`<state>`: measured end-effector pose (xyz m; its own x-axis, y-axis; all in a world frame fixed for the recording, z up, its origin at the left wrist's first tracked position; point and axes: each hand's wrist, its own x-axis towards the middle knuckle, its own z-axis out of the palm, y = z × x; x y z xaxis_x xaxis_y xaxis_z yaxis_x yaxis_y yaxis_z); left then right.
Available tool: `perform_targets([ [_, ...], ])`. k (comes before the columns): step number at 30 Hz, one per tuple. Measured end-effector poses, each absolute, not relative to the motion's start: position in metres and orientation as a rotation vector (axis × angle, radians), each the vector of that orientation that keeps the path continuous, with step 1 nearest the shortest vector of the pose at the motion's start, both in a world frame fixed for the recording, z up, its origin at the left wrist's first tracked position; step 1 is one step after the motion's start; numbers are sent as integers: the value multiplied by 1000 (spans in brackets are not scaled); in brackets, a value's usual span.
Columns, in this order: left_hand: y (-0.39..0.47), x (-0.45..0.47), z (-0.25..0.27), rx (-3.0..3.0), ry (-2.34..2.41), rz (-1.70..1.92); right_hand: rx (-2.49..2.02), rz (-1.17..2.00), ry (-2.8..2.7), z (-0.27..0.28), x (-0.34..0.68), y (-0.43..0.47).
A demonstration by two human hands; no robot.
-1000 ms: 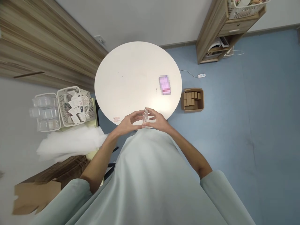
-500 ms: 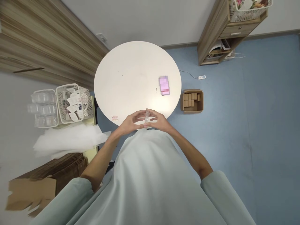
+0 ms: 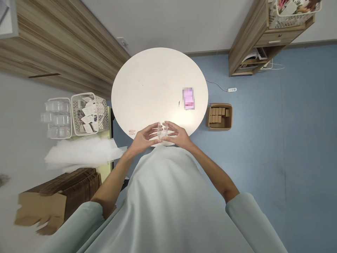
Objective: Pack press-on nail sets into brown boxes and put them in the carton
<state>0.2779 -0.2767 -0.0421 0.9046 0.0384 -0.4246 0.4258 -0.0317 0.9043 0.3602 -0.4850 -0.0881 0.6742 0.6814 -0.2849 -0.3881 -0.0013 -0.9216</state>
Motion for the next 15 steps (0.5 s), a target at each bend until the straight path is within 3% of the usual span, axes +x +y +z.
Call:
perform_targets([
  [8, -277, 291, -49, 1437, 579, -85, -1326, 617, -123, -90, 367, -469],
  [15, -287, 286, -44, 1245, 826, -113, -1436, 437, -97, -87, 357, -442],
])
